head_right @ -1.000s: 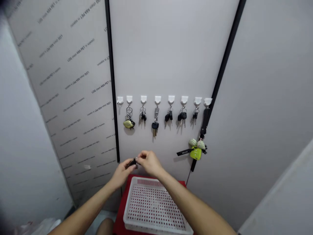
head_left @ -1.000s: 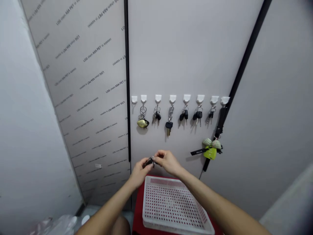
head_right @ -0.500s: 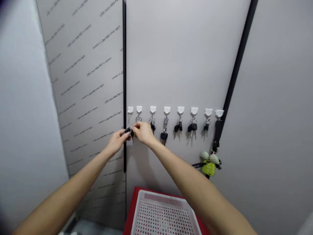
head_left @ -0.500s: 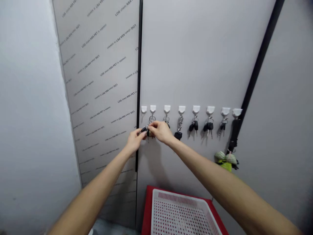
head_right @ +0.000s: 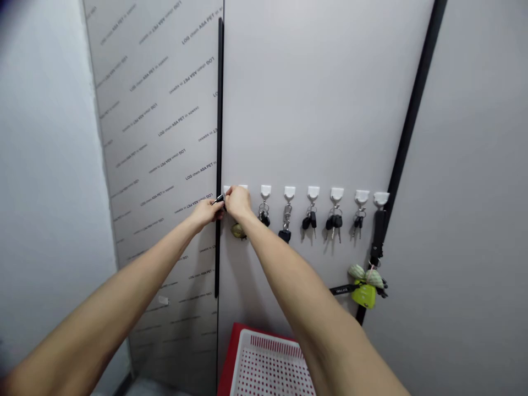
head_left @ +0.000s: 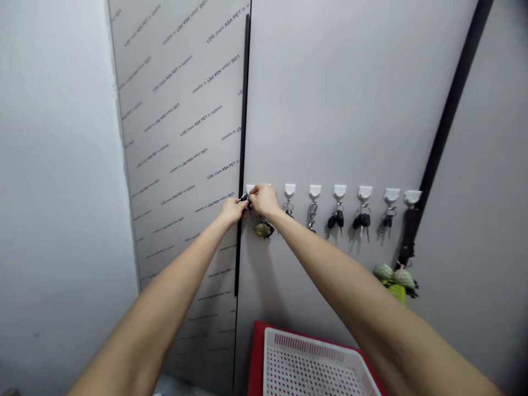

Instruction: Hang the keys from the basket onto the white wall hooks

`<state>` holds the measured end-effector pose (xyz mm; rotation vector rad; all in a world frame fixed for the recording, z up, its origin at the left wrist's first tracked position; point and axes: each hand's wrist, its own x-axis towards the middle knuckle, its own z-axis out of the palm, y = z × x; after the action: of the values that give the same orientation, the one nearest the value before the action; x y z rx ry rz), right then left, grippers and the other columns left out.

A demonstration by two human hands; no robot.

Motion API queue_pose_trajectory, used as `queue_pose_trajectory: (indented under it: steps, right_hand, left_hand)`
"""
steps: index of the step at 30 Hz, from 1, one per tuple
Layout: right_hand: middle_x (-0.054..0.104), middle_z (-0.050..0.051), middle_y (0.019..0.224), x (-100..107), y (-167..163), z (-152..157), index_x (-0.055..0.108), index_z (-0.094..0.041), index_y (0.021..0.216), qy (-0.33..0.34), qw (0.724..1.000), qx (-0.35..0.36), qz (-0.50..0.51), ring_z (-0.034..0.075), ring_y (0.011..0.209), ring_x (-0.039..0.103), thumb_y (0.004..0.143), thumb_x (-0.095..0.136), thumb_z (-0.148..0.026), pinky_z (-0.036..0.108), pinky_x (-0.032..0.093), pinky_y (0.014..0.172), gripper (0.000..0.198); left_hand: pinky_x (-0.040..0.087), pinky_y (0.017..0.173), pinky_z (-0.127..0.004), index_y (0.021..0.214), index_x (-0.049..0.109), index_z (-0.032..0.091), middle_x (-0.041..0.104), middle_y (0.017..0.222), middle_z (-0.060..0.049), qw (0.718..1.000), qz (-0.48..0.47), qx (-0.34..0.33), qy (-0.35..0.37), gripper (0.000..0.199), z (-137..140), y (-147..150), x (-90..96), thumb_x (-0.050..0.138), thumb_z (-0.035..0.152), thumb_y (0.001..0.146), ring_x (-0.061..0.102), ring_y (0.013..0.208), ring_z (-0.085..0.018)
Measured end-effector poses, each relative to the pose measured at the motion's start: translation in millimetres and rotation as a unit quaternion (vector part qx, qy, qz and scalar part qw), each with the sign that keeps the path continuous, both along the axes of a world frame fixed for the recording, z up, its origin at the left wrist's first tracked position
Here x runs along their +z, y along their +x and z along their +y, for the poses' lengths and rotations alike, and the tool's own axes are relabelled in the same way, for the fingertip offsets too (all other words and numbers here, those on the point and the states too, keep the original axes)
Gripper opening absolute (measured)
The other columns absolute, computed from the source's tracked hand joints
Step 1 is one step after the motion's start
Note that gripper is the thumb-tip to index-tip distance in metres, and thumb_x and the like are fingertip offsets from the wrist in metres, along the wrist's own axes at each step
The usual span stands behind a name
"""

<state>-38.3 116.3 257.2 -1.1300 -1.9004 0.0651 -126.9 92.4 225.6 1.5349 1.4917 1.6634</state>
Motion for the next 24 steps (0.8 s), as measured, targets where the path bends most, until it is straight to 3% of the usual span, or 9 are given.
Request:
queue_pose_trajectory:
  steps: [5, 12, 17, 24]
  right_hand:
    - [0.061, 0.005, 0.069, -11, 0, 2, 0.058, -0.012, 0.078, -0.017, 0.999, 0.019, -0.035, 0.011, 0.061, 0.055, 0.063, 0.041, -0.010, 0.019, 0.040, 0.058, 0.023]
    - [0.060, 0.004, 0.075, -28, 15, -9, 0.052, -0.014, 0.094, 0.019, 0.998, 0.040, -0.050, 0.011, 0.067, 0.054, 0.065, 0.038, -0.010, 0.019, 0.039, 0.065, 0.032]
    - [0.059, 0.004, 0.081, -28, 23, -15, 0.050, -0.017, 0.098, 0.059, 0.992, 0.052, -0.101, 0.012, 0.074, 0.052, 0.066, 0.036, -0.009, 0.021, 0.037, 0.069, 0.035]
    - [0.059, 0.007, 0.079, -26, 16, -10, 0.055, -0.015, 0.087, 0.028, 0.989, 0.039, -0.142, 0.015, 0.076, 0.052, 0.065, 0.039, -0.014, 0.023, 0.037, 0.067, 0.027]
  left_hand:
    - [0.031, 0.040, -0.017, 0.050, 0.044, 0.013, 0.046, 0.040, 0.003, 0.999, -0.044, -0.030, -0.012, 0.017, -1, 4, -14.0, 0.044, 0.021, 0.064, 0.042, 0.035, -0.006]
    - [0.032, 0.042, -0.016, 0.057, 0.046, 0.013, 0.049, 0.046, 0.003, 0.996, -0.085, -0.035, -0.002, 0.016, -2, 11, -28.0, 0.044, 0.027, 0.064, 0.046, 0.041, -0.005]
    - [0.031, 0.040, -0.015, 0.058, 0.045, 0.013, 0.049, 0.048, 0.002, 0.996, -0.083, -0.043, -0.010, 0.019, -3, 12, -24.6, 0.040, 0.029, 0.067, 0.045, 0.039, -0.005]
    - [0.031, 0.040, -0.018, 0.050, 0.045, 0.013, 0.045, 0.039, 0.004, 0.999, -0.040, -0.022, -0.027, 0.020, 4, 7, -22.6, 0.044, 0.028, 0.063, 0.042, 0.034, -0.006]
